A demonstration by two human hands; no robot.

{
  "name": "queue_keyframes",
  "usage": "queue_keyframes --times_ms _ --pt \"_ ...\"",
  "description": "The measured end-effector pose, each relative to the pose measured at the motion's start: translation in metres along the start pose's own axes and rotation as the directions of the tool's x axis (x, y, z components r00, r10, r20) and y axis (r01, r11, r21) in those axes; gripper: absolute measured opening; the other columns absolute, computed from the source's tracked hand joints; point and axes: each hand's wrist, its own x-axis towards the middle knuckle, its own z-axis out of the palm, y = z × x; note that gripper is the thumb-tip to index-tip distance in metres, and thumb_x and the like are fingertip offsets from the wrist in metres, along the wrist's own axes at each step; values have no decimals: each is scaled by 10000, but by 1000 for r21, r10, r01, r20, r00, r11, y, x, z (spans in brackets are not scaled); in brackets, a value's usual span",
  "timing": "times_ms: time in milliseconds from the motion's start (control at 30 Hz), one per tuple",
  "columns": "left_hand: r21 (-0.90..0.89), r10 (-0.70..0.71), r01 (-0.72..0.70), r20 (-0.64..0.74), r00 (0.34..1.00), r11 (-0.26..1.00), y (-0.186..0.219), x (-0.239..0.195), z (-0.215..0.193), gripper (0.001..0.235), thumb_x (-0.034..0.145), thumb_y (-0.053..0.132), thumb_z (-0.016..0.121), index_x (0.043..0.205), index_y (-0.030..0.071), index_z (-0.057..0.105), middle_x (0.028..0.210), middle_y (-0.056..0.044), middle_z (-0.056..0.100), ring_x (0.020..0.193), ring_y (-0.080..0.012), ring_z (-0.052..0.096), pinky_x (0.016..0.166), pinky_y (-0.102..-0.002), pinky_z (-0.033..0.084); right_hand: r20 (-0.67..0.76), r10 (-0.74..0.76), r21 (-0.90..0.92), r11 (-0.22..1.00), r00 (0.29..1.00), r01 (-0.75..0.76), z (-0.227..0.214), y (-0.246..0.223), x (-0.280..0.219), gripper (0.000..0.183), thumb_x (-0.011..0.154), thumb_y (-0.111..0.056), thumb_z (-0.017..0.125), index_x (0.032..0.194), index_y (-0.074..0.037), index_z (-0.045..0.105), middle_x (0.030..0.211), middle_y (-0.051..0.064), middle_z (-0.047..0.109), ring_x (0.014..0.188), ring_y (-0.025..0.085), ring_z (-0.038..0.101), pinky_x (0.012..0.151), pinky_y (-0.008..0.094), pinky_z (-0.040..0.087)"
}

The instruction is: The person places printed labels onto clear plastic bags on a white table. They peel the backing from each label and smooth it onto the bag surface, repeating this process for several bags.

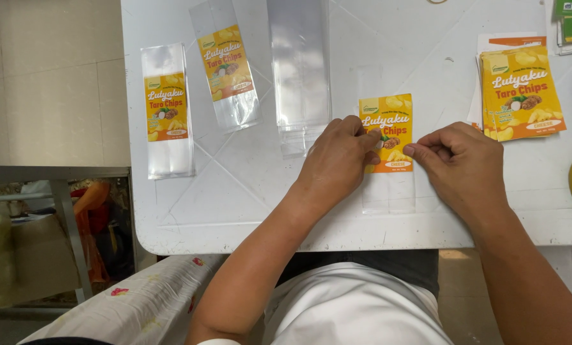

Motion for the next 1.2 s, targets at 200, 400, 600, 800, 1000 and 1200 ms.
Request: queue_keyframes --times_ms 200,400,600,800,1000,1200 --pt "-2 -25 25 31 999 1000 3 1 -3 301 973 202 651 1256 104 679 980 -83 557 911 -317 555 620 -453 487 -3 6 -18 1000 1000 -6 -1 -2 0 190 940 -220 895 874 -97 765 768 16 622 721 134 531 719 279 443" --pt "-2 -15 15 17 1000 1000 0 1 -1 308 955 193 670 1252 112 687 980 -79 564 899 -320 554 633 -458 487 2 33 7 999 999 -33 -1 -3 1 185 931 -214 895 877 -96 763 759 18 620 701 126 527 725 273 440" --pt "2 -30 30 34 999 1000 4 1 -5 337 955 194 672 1282 114 679 1001 -82 566 919 -323 559 623 -463 498 -2 -1 -10 1000 1000 1 -1 -2 0 188 937 -216 895 871 -102 759 767 15 622 708 130 522 725 277 438" --pt "3 -22 22 21 1000 1000 2 1 -2 319 960 199 668 1267 112 675 985 -85 564 898 -321 554 612 -462 493 10 45 -1 999 999 -45 -3 -7 1 177 933 -216 886 868 -105 764 750 12 607 709 131 519 721 280 433" --pt "17 -38 37 40 999 999 5 1 -5 307 964 202 655 1259 119 673 992 -77 552 923 -319 552 611 -471 501 21 62 47 997 998 -63 -3 -4 2 169 930 -203 893 887 -98 767 787 4 616 689 104 495 706 241 430" --pt "15 -30 30 38 999 999 4 1 -4 309 958 200 656 1255 120 679 992 -82 564 921 -324 556 627 -469 497 62 141 93 985 988 -146 -14 -17 10 130 952 -188 836 968 -69 787 855 31 690 720 114 556 688 250 449"
